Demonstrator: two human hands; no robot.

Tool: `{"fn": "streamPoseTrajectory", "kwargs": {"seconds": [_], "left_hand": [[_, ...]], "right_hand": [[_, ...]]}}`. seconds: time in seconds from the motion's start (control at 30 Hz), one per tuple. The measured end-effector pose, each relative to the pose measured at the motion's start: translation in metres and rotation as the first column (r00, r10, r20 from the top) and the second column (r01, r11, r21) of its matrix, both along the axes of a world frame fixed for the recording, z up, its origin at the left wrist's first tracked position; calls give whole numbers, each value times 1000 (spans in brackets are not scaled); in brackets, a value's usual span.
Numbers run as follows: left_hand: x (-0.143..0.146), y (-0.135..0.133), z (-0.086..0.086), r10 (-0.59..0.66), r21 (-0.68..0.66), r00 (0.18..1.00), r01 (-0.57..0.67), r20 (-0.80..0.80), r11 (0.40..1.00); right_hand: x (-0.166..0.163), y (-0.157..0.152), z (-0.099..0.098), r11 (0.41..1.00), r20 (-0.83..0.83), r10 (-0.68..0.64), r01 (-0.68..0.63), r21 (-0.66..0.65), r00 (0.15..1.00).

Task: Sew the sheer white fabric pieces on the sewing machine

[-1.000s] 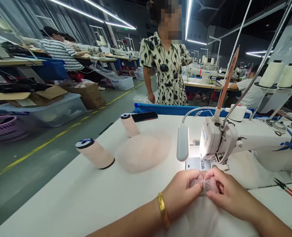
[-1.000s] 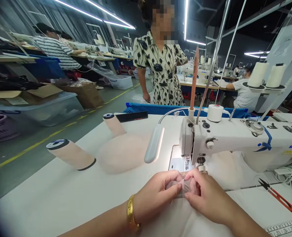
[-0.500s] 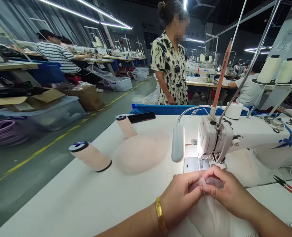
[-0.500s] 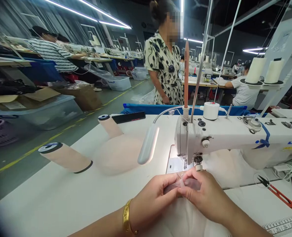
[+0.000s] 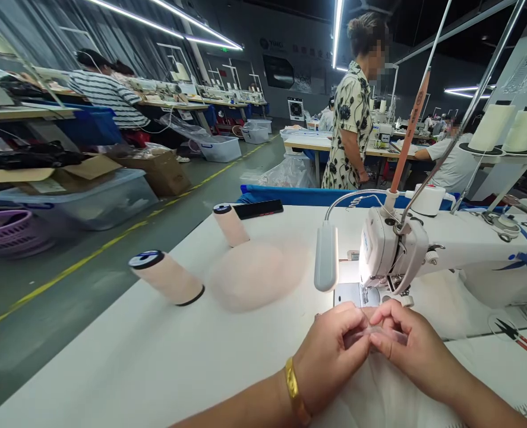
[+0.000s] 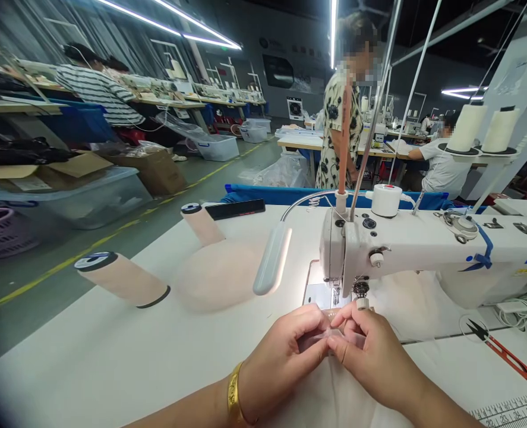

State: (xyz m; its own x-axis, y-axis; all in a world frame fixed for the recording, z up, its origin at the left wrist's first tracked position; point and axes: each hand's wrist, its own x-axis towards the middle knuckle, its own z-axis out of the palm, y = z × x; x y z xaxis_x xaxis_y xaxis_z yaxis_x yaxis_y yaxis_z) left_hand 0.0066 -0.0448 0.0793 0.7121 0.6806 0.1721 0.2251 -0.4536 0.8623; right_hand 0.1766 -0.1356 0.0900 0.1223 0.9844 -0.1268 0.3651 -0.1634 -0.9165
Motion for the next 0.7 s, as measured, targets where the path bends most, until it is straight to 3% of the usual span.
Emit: {"fn": "streamPoseTrajectory", "kwargs": {"seconds": [0.33, 0.53, 0.7], "left_hand": [[1, 0, -3, -1, 58, 1000, 1, -10, 998], [2, -2, -1, 30, -150, 994, -14, 104, 989], [4, -3, 2, 52, -298, 996, -29, 71, 954]], "right_hand": [[-2, 0, -4, 998, 139, 2, -10, 60, 990], [0, -3, -9, 988, 123, 5, -24, 152, 992], [1, -5, -10, 979, 161, 9, -41, 200, 987]]}}
